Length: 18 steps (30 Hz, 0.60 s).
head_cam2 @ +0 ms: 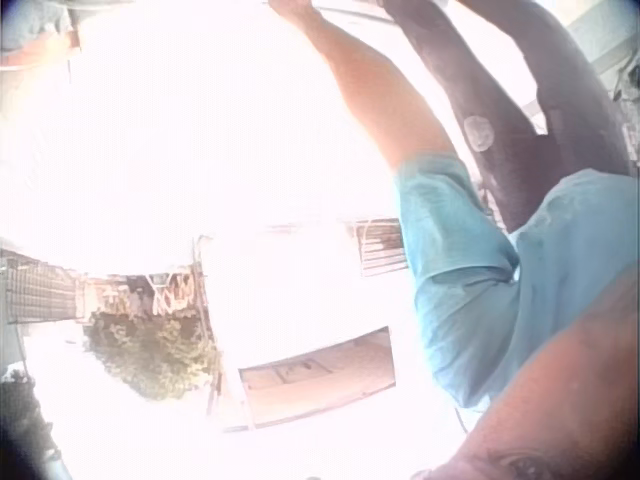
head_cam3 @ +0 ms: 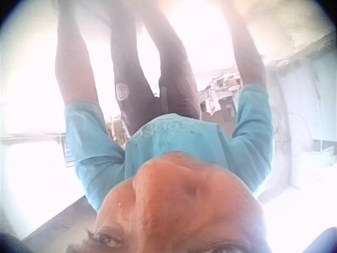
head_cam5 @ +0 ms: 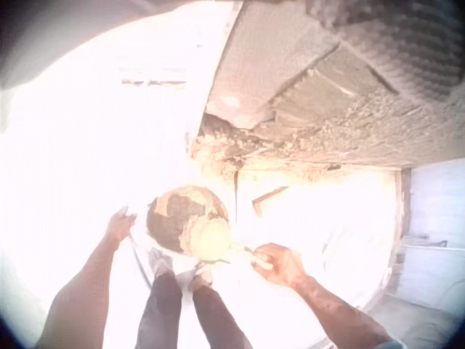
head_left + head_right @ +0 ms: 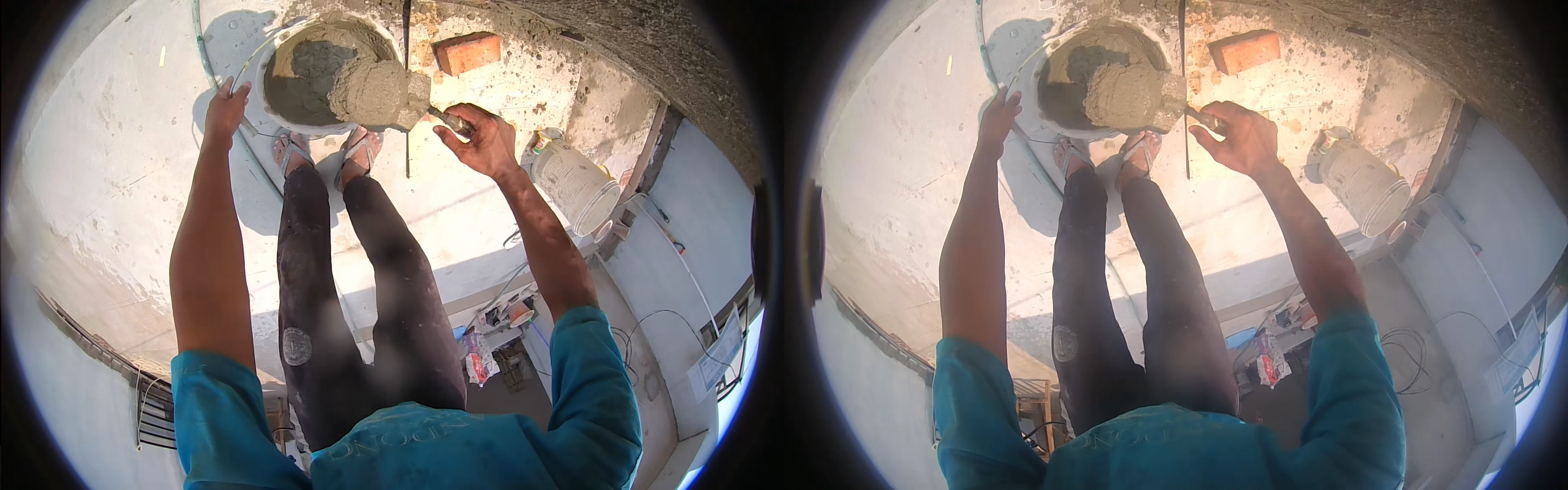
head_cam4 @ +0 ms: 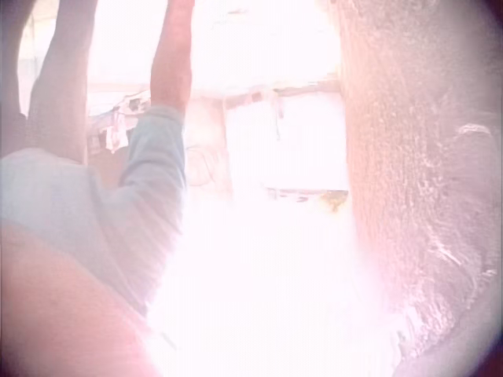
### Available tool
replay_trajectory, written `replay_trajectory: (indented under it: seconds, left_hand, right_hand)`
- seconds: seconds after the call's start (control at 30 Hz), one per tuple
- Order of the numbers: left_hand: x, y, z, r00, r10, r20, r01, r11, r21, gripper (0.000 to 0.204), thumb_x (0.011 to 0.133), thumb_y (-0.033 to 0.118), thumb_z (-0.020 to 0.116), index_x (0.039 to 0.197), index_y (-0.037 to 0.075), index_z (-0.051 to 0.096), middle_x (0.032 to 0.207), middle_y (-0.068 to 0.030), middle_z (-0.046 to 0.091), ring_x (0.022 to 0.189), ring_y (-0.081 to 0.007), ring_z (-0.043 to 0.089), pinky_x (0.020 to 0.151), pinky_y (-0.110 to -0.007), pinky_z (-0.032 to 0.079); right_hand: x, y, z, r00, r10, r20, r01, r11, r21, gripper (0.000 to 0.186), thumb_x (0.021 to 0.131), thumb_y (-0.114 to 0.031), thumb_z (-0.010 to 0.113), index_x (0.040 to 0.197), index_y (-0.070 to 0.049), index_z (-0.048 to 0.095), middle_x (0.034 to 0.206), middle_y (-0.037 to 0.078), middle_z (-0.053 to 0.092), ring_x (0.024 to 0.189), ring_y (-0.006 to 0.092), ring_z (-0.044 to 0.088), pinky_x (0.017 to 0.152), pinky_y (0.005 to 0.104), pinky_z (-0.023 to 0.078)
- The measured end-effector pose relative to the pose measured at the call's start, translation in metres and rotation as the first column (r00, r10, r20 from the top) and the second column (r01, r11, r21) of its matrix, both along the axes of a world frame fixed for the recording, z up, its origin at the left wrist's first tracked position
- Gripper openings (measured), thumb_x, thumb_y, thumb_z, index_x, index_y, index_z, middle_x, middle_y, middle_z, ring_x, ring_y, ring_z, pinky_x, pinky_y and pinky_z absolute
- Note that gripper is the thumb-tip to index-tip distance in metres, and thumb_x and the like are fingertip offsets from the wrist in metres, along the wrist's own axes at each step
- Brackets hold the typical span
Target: The person scoops cement from a bucket with a trowel and applies it to a vertical wall surface. They repeatedly transfer cement from the bucket to the wall, smoothing it with the trowel. The person briefly uses a measuring tape on the wall before resuming cement application.
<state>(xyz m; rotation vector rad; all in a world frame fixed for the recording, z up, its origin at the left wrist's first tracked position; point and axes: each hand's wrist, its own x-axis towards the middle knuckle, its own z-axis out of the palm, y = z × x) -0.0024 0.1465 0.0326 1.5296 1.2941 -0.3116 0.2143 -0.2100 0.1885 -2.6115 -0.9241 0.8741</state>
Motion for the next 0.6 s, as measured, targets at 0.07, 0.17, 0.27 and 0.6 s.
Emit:
replay_trajectory:
  seconds: [0.07, 0.17, 0.27, 0.6]
  left_hand:
    - [-0.015, -0.006, 0.068, 0.985, -0.160, -0.061, 0.168, 0.974, 0.153, 0.064, 0.095, 0.037, 0.059, 0.144, -0.002, 0.046, 0.121, -0.0212, 0.067, 0.114, -0.0294, 0.065, 0.097, -0.035, 0.047]
    - [-0.052, -0.023, 0.156, 0.967, -0.237, 0.096, 0.238, 0.971, -0.002, 0.047, 0.095, 0.022, 0.058, 0.134, -0.003, 0.056, 0.107, -0.0197, 0.071, 0.095, -0.0252, 0.071, 0.084, -0.035, 0.054]
    - [-0.089, -0.009, 0.215, 0.958, -0.130, 0.255, 0.154, 0.985, -0.076, 0.040, 0.095, 0.013, 0.053, 0.129, -0.006, 0.058, 0.096, -0.0131, 0.069, 0.079, -0.0176, 0.070, 0.070, -0.028, 0.057]
    - [-0.140, 0.032, 0.300, 0.912, 0.351, 0.213, -0.308, 0.928, -0.210, 0.017, 0.096, 0.016, 0.055, 0.106, 0.005, 0.062, 0.077, -0.0079, 0.061, 0.062, -0.0174, 0.062, 0.044, -0.026, 0.043]
  right_hand:
    - [0.008, -0.008, 0.094, 0.999, 0.004, 0.053, -0.005, 1.000, 0.013, 0.025, 0.082, -0.033, 0.077, 0.101, -0.017, 0.071, 0.096, 0.002, 0.073, 0.081, 0.0254, 0.071, 0.068, 0.0373, 0.056]
    - [0.027, -0.015, 0.256, 0.981, 0.053, 0.188, -0.056, 0.998, 0.011, 0.015, 0.083, -0.031, 0.074, 0.090, -0.019, 0.072, 0.085, 0.000, 0.072, 0.068, 0.0246, 0.069, 0.057, 0.0384, 0.054]
    - [0.037, -0.021, 0.412, 0.945, 0.089, 0.315, -0.113, 0.992, 0.059, 0.018, 0.086, -0.035, 0.070, 0.091, -0.017, 0.069, 0.084, 0.001, 0.068, 0.066, 0.0273, 0.067, 0.055, 0.0417, 0.051]
    - [0.123, -0.022, 0.772, 0.913, 0.336, 0.231, -0.384, 0.899, 0.211, 0.037, 0.092, -0.041, 0.065, 0.095, -0.005, 0.068, 0.076, 0.009, 0.066, 0.071, 0.0273, 0.064, 0.062, 0.0434, 0.045]
